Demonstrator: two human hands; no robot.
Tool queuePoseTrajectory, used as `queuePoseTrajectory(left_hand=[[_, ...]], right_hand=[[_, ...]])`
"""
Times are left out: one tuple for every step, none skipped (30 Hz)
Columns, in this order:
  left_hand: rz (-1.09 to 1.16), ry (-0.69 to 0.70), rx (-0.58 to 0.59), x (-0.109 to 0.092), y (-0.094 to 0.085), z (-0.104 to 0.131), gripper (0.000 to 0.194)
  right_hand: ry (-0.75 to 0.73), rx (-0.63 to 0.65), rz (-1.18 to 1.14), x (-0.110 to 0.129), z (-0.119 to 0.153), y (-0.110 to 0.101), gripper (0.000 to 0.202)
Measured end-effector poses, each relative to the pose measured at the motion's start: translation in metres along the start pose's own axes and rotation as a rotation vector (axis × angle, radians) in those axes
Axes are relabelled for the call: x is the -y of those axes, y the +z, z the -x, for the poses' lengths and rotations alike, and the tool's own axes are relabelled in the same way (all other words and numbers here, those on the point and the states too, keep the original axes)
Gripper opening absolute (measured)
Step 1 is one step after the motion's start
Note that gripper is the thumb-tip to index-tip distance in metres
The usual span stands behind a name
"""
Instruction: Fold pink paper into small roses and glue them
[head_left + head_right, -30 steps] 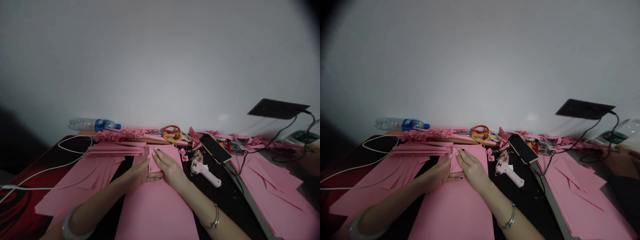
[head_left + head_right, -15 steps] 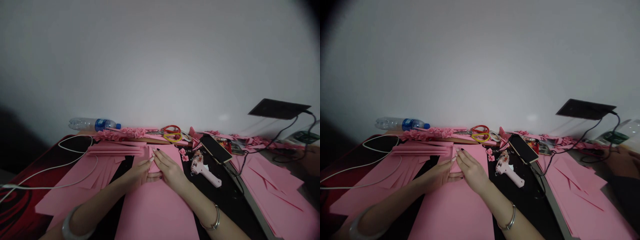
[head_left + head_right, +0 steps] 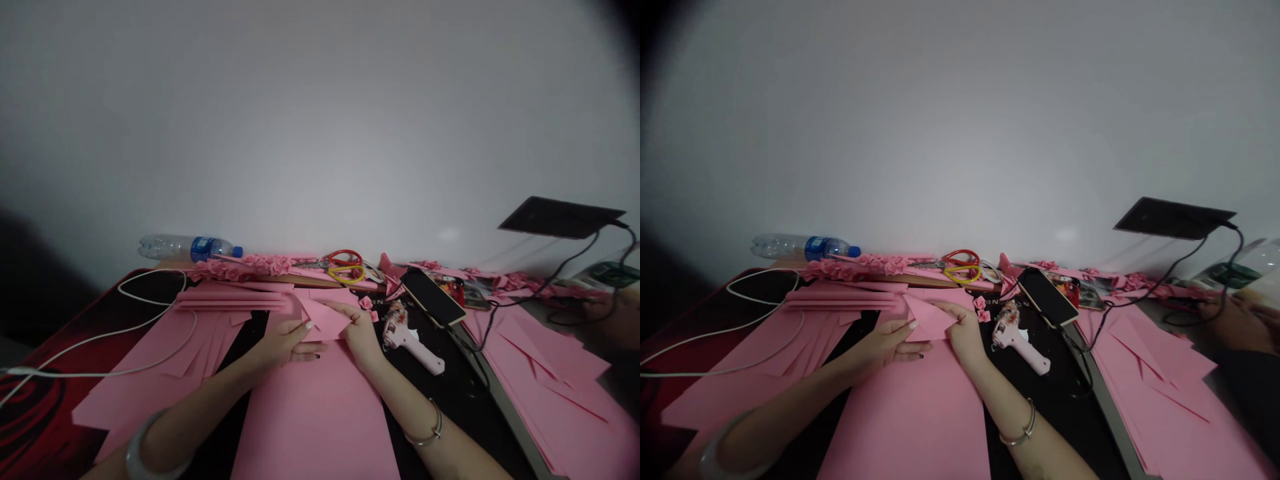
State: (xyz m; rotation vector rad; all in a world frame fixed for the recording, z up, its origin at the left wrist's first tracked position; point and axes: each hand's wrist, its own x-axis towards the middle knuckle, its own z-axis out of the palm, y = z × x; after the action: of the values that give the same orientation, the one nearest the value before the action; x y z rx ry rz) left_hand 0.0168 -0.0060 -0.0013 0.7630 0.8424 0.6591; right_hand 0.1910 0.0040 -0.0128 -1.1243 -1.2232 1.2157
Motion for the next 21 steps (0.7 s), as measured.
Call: queuePoseTrajectory(left_hand=[[-0.035,0.01,0.01,0.0002,-0.0011,-0.0006,0.035],[-0.067,0.02,0.015,0.0002,-0.0019,-0.001,0.037],[-0.09,0.027,0.01,0.0001,-0.0025,-0.0012,0.037],[-0.105,0.031,0.002,-0.0001,-0.0027,-0.0011,0.037],[-0.114,0.033,-0.006,-0.0005,-0.0025,-0.0009,0.037],[-0.121,0.031,-0.013,-0.0009,-0.0021,-0.0005,0.037],[-0.128,0.029,-0.019,-0.0014,-0.0016,-0.0001,0.038],[-0.139,0.026,-0.024,-0.0018,-0.0009,0.0002,0.038],[-0.152,0.025,-0.029,-0.0021,-0.0004,0.0004,0.038],[-0.165,0.025,-0.034,-0.0022,0.0001,0.0004,0.038],[-0.176,0.024,-0.039,-0.0022,0.0004,0.0004,0.037],[-0.185,0.02,-0.043,-0.002,0.0004,0.0001,0.037],[-0.191,0.015,-0.045,-0.0016,0.0003,-0.0002,0.036],[-0.195,0.012,-0.045,-0.0012,0.0001,-0.0005,0.036],[-0.196,0.014,-0.043,-0.0008,-0.0003,-0.0008,0.036],[-0.197,0.016,-0.039,-0.0005,-0.0006,-0.0011,0.037],[-0.195,0.019,-0.037,-0.0002,-0.0009,-0.0013,0.037],[-0.19,0.021,-0.037,0.0,-0.0012,-0.0015,0.038],[-0.183,0.02,-0.037,0.0001,-0.0014,-0.0016,0.038],[-0.176,0.016,-0.038,0.0001,-0.0016,-0.0016,0.038],[-0.165,0.011,-0.037,0.0001,-0.0017,-0.0017,0.039]], right_hand=[[0.02,-0.005,-0.047,-0.0001,-0.0002,0.0003,0.042],[0.033,-0.008,-0.086,0.0,-0.0002,0.0007,0.036],[0.039,-0.012,-0.116,0.0002,0.0002,0.0012,0.031],[0.041,-0.019,-0.136,0.0007,0.0007,0.0018,0.026],[0.042,-0.029,-0.149,0.0013,0.0012,0.0024,0.024],[0.044,-0.038,-0.155,0.0021,0.0016,0.003,0.024],[0.046,-0.046,-0.158,0.003,0.002,0.0036,0.026],[0.05,-0.05,-0.158,0.0038,0.0022,0.0041,0.027],[0.054,-0.053,-0.158,0.0046,0.0023,0.0044,0.028],[0.056,-0.056,-0.157,0.0051,0.0023,0.0047,0.028],[0.053,-0.057,-0.149,0.0054,0.0022,0.0048,0.028],[0.045,-0.059,-0.131,0.0052,0.0019,0.0047,0.028],[0.03,-0.06,-0.091,0.0046,0.0016,0.0045,0.028],[0.01,-0.061,-0.034,0.0037,0.0013,0.0042,0.027],[-0.014,-0.063,0.03,0.0025,0.001,0.0038,0.027],[-0.037,-0.065,0.093,0.0013,0.0007,0.0033,0.026],[-0.058,-0.069,0.148,0.0001,0.0005,0.0028,0.026],[-0.074,-0.073,0.189,-0.0007,0.0005,0.0023,0.025],[-0.084,-0.077,0.216,-0.0012,0.0007,0.0019,0.024],[-0.095,-0.082,0.238,-0.0011,0.0011,0.0016,0.023],[-0.113,-0.083,0.272,-0.0006,0.0017,0.0013,0.022]])
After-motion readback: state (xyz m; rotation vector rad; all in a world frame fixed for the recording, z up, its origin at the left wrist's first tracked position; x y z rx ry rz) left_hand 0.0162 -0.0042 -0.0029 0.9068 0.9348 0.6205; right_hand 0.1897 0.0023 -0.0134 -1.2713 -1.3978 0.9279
